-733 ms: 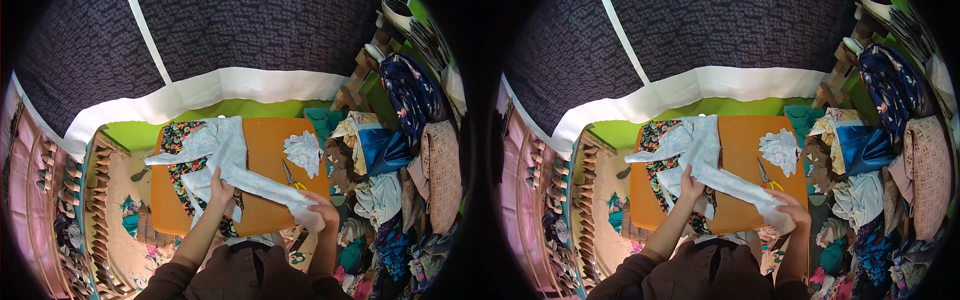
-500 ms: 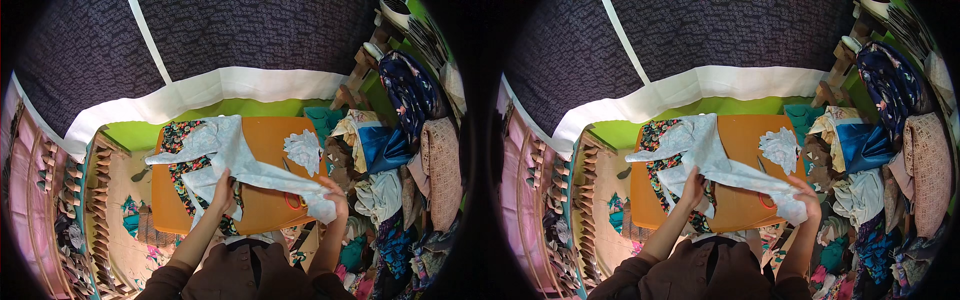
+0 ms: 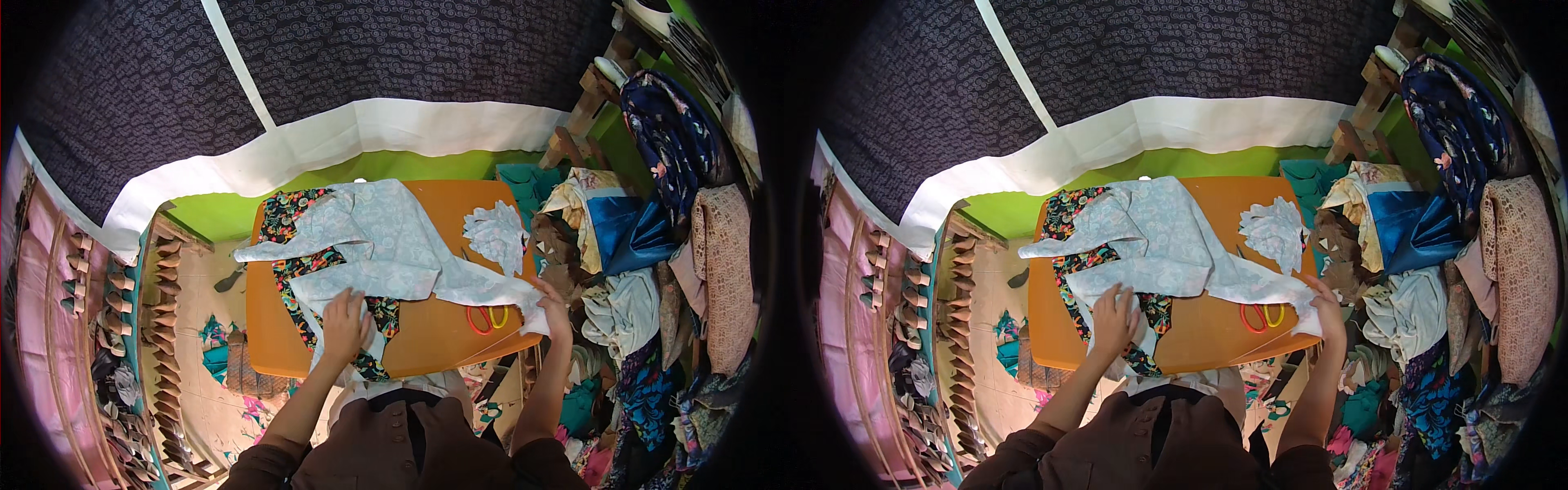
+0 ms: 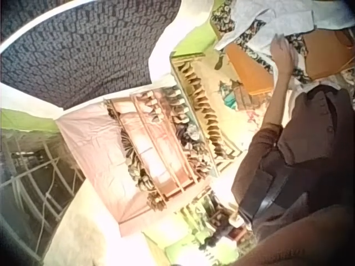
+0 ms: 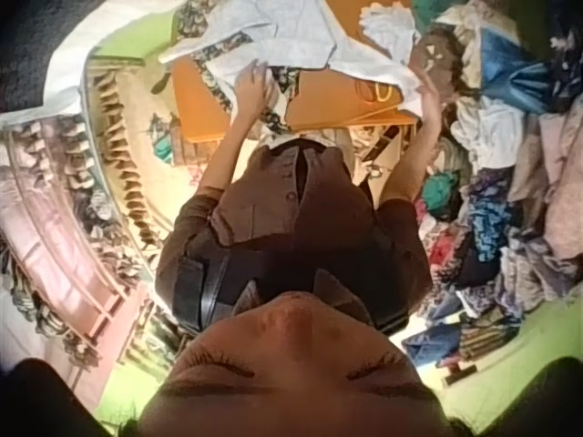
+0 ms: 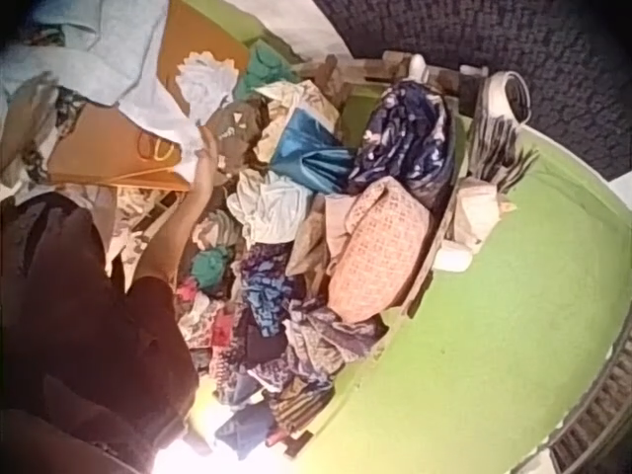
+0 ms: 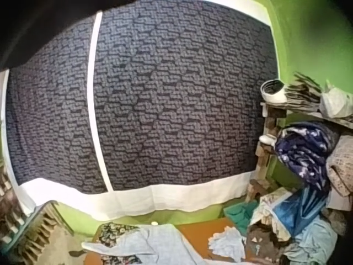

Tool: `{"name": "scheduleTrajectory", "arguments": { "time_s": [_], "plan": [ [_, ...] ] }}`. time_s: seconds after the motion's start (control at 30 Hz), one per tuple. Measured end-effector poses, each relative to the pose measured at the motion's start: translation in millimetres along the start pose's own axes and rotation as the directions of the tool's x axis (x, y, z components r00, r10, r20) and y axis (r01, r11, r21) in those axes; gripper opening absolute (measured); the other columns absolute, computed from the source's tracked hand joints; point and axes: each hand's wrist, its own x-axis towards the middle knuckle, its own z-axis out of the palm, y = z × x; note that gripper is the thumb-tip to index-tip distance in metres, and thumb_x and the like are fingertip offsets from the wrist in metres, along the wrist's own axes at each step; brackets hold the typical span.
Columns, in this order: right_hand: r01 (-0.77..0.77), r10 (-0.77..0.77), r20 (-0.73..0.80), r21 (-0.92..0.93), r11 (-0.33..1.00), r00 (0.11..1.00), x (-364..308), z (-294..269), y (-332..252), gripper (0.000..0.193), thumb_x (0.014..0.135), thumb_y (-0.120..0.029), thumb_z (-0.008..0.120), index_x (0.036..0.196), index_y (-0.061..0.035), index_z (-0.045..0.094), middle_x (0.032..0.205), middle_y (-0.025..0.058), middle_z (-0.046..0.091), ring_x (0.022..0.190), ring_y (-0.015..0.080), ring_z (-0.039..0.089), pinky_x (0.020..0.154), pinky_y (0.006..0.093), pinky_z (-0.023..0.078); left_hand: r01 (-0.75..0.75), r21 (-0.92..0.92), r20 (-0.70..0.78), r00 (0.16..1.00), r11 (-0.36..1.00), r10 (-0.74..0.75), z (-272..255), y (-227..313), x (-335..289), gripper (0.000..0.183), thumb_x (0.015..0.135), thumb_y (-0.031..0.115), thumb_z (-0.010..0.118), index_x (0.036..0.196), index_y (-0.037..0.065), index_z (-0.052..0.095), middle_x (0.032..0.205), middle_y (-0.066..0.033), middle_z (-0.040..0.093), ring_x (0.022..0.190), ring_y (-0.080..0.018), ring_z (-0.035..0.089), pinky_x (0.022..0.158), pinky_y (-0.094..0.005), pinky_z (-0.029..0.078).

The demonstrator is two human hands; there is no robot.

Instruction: Cutting light blue floral fabric with scissors on a workspace table.

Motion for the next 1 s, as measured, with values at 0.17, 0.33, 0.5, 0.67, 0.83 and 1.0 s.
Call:
{"name": "scheduleTrajectory", "arguments": {
  "time_s": [0.17, 0.33, 0.5, 0.67, 0.83, 1.0],
  "plan": [
    [-0.014, 0.023, 0.031, -0.261, 0.965, 0.999, 16, 16, 37, 0.048, 0.07, 0.003, 0.036, 0.118, -0.0023, 0.044, 0.101, 0.0126, 0.054, 0.087, 0.0182, 0.054, 0.075, 0.0252, 0.042, 0.022, 0.24, 0.058, 0.998, 0.971, -0.037, 4, -28, 21, 0.052, 0.066, 0.013, 0.059, 0.116, 0.009, 0.044, 0.114, -0.0138, 0.044, 0.105, -0.0312, 0.042, 0.091, -0.0438, 0.029],
    [-0.01, 0.066, 0.066, -0.627, 0.779, 0.996, 19, 40, 57, 0.047, 0.073, -0.003, 0.041, 0.119, -0.0014, 0.041, 0.101, 0.0133, 0.055, 0.093, 0.0224, 0.053, 0.081, 0.0309, 0.041, -0.065, 0.224, 0.11, 0.993, 0.972, 0.041, 7, -59, 28, 0.021, 0.067, 0.01, 0.056, 0.087, 0.008, 0.052, 0.084, -0.0059, 0.053, 0.084, -0.023, 0.051, 0.079, -0.0387, 0.038],
    [-0.071, -0.361, -0.112, -0.989, 0.127, 0.926, -9, 102, 40, 0.04, 0.078, -0.011, 0.045, 0.116, 0.0011, 0.044, 0.102, 0.0165, 0.054, 0.096, 0.0287, 0.052, 0.084, 0.034, 0.039, -0.082, 0.15, 0.091, 0.993, 0.985, 0.069, -34, -10, 40, 0.017, 0.071, 0.012, 0.054, 0.086, 0.007, 0.053, 0.068, -0.006, 0.051, 0.058, -0.0224, 0.053, 0.05, -0.0339, 0.042],
    [0.076, 0.105, 0.393, -0.418, 0.905, 0.913, -5, 140, 78, 0.052, 0.076, -0.034, 0.058, 0.112, 0.0005, 0.044, 0.106, 0.0156, 0.05, 0.098, 0.028, 0.05, 0.086, 0.0349, 0.037, -0.15, -0.135, 0.105, 0.981, 0.979, 0.165, -27, 47, 17, 0.015, 0.078, 0.022, 0.055, 0.075, 0.008, 0.05, 0.06, -0.0065, 0.05, 0.051, -0.0226, 0.053, 0.043, -0.0334, 0.04],
    [0.654, -0.365, 0.571, -0.454, 0.606, 0.735, -24, 185, 76, 0.059, 0.07, -0.037, 0.065, 0.109, 0.0002, 0.041, 0.111, 0.0182, 0.043, 0.108, 0.0309, 0.041, 0.089, 0.0362, 0.033, -0.086, -0.199, 0.224, 0.966, 0.976, 0.131, -29, 56, 12, 0.018, 0.079, 0.025, 0.055, 0.074, 0.008, 0.053, 0.063, -0.0074, 0.054, 0.053, -0.0244, 0.055, 0.045, -0.0338, 0.042],
    [0.425, -0.274, 0.486, -0.234, 0.874, 0.83, -24, 196, 55, 0.054, 0.068, -0.029, 0.069, 0.104, -0.0005, 0.042, 0.104, 0.0148, 0.042, 0.102, 0.0274, 0.041, 0.087, 0.0349, 0.033, -0.093, -0.272, 0.167, 0.976, 0.958, 0.143, -44, 46, 25, 0.017, 0.078, 0.024, 0.055, 0.077, 0.007, 0.055, 0.065, -0.007, 0.056, 0.056, -0.0243, 0.055, 0.047, -0.0333, 0.042]
  ]
}}
